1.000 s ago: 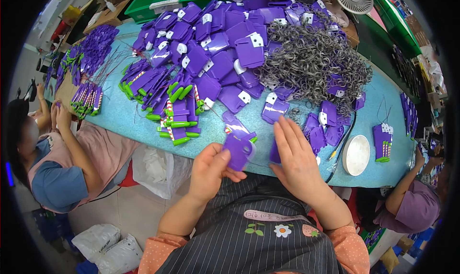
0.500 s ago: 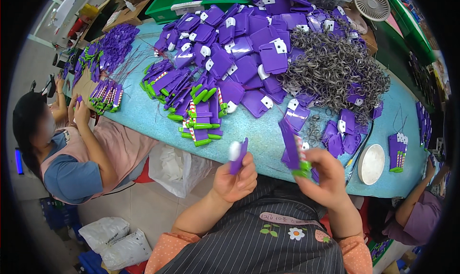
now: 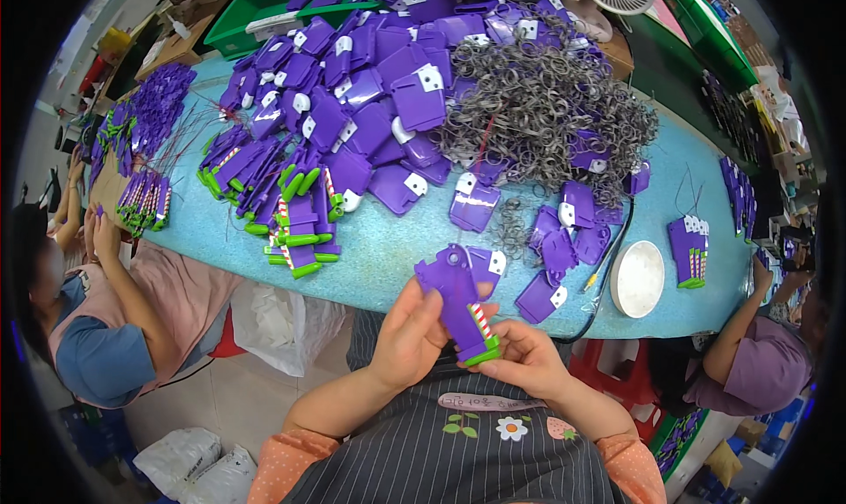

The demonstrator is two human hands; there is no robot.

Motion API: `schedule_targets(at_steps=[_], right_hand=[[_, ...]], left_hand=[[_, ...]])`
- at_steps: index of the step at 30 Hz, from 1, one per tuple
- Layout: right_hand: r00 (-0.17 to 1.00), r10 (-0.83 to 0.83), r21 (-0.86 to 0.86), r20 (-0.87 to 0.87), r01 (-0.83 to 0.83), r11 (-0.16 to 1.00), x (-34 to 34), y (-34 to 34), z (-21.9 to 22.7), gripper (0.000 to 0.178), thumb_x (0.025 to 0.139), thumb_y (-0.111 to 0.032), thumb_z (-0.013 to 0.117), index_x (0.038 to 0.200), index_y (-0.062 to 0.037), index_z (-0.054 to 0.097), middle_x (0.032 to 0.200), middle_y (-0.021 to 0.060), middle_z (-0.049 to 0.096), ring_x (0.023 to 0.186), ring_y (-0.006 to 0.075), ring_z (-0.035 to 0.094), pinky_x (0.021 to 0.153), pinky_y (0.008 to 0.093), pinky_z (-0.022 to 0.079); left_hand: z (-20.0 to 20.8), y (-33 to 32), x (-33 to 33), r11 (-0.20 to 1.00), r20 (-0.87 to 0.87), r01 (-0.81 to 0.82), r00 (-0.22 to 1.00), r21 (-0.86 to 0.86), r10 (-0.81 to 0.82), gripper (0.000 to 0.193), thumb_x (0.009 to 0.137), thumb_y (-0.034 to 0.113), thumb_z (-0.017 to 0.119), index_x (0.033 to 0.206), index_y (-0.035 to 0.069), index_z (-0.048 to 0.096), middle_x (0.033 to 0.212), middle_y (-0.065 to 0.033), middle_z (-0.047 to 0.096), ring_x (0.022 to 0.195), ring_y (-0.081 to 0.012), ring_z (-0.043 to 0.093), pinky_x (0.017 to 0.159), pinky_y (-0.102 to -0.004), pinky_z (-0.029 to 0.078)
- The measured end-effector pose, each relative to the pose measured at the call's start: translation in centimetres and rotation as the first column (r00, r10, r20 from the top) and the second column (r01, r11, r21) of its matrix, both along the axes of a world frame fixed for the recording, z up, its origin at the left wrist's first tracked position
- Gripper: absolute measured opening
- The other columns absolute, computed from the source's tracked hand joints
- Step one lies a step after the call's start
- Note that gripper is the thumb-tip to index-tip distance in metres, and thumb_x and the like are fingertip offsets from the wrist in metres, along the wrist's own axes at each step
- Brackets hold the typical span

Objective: The person assembles purple plastic components by inserting a grey wire into a slot on each piece. They handle the parts one at a time, picking them from a pile on the table, threading the wire, and placing the finished unit into a growing stack.

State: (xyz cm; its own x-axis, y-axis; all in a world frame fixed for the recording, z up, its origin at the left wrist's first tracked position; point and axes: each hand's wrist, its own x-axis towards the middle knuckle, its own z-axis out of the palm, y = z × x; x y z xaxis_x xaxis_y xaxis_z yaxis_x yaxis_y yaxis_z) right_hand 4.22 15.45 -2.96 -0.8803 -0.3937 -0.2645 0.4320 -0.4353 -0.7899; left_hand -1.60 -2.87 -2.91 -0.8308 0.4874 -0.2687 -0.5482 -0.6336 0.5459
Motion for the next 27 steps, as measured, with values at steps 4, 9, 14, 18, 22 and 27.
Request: schedule_targets(at_steps=[4, 9, 14, 18, 22, 27], right_hand=[[0.979, -0.129, 0.216, -0.157, 0.161, 0.963, -0.8, 2.1, 1.0, 0.043, 0.091, -0.007, 0.054, 0.131, 0.0032, 0.042, 0.125, 0.0154, 0.053, 0.108, 0.0219, 0.056, 0.092, 0.0346, 0.045], [0.901, -0.396, 0.351, -0.176, 0.434, 0.830, -5.7, 1.6, 3.5, 0.042, 0.093, -0.013, 0.050, 0.129, 0.0071, 0.044, 0.123, 0.0200, 0.055, 0.102, 0.0245, 0.060, 0.084, 0.0335, 0.050], [0.882, -0.160, 0.572, -0.443, 0.415, 0.708, -6.2, -0.2, 5.5, 0.023, 0.086, -0.002, 0.059, 0.107, 0.0079, 0.061, 0.082, 0.0113, 0.065, 0.064, 0.0121, 0.058, 0.058, 0.0244, 0.046], [0.651, 0.054, 0.603, -0.757, 0.665, 0.440, -3.6, -0.3, 4.9, 0.017, 0.072, 0.005, 0.068, 0.089, 0.0031, 0.065, 0.067, 0.0083, 0.057, 0.051, 0.0132, 0.054, 0.043, 0.0258, 0.040], [0.511, 0.134, 0.525, -0.849, 0.785, 0.329, -2.7, -1.3, 3.7, 0.021, 0.064, 0.004, 0.071, 0.083, -0.0010, 0.064, 0.062, 0.0064, 0.055, 0.045, 0.0179, 0.051, 0.039, 0.0278, 0.038], [0.540, 0.163, 0.563, -0.826, 0.766, 0.311, -2.4, -1.3, 3.4, 0.020, 0.064, 0.004, 0.070, 0.081, -0.0013, 0.062, 0.061, 0.0060, 0.054, 0.044, 0.0176, 0.051, 0.039, 0.0278, 0.038]], left_hand=[[-0.1, -0.9, 0.8, 0.961, -0.058, 0.079, 0.994, -0.266, -0.097, 0.036, 0.099, 0.022, 0.036, 0.128, 0.000, 0.037, 0.112, -0.0224, 0.058, 0.093, -0.0305, 0.064, 0.083, -0.0412, 0.053], [1.5, -0.7, 2.2, 0.791, -0.122, 0.349, 0.877, -0.502, -0.464, 0.029, 0.097, 0.012, 0.042, 0.122, -0.002, 0.046, 0.107, -0.0139, 0.062, 0.092, -0.0188, 0.064, 0.080, -0.0305, 0.052], [0.4, -0.2, 2.0, 0.747, -0.077, 0.435, 0.839, -0.503, -0.539, 0.027, 0.097, 0.008, 0.041, 0.123, -0.001, 0.042, 0.107, -0.0147, 0.061, 0.094, -0.0210, 0.064, 0.082, -0.0310, 0.051], [0.5, -0.9, 1.5, 0.946, -0.111, 0.184, 0.969, -0.267, -0.220, 0.031, 0.096, 0.006, 0.041, 0.126, 0.000, 0.037, 0.110, -0.0157, 0.058, 0.099, -0.0222, 0.061, 0.082, -0.0319, 0.052], [1.9, 0.2, 2.0, 0.952, -0.303, 0.061, 0.940, -0.299, -0.155, 0.030, 0.096, 0.003, 0.041, 0.124, -0.003, 0.034, 0.114, -0.0155, 0.056, 0.099, -0.0193, 0.060, 0.087, -0.0330, 0.049], [1.0, -0.1, 3.0, 0.924, -0.358, 0.030, 0.917, -0.382, -0.178, 0.030, 0.094, 0.001, 0.045, 0.123, -0.007, 0.041, 0.111, -0.0135, 0.059, 0.098, -0.0139, 0.059, 0.086, -0.0269, 0.048]])
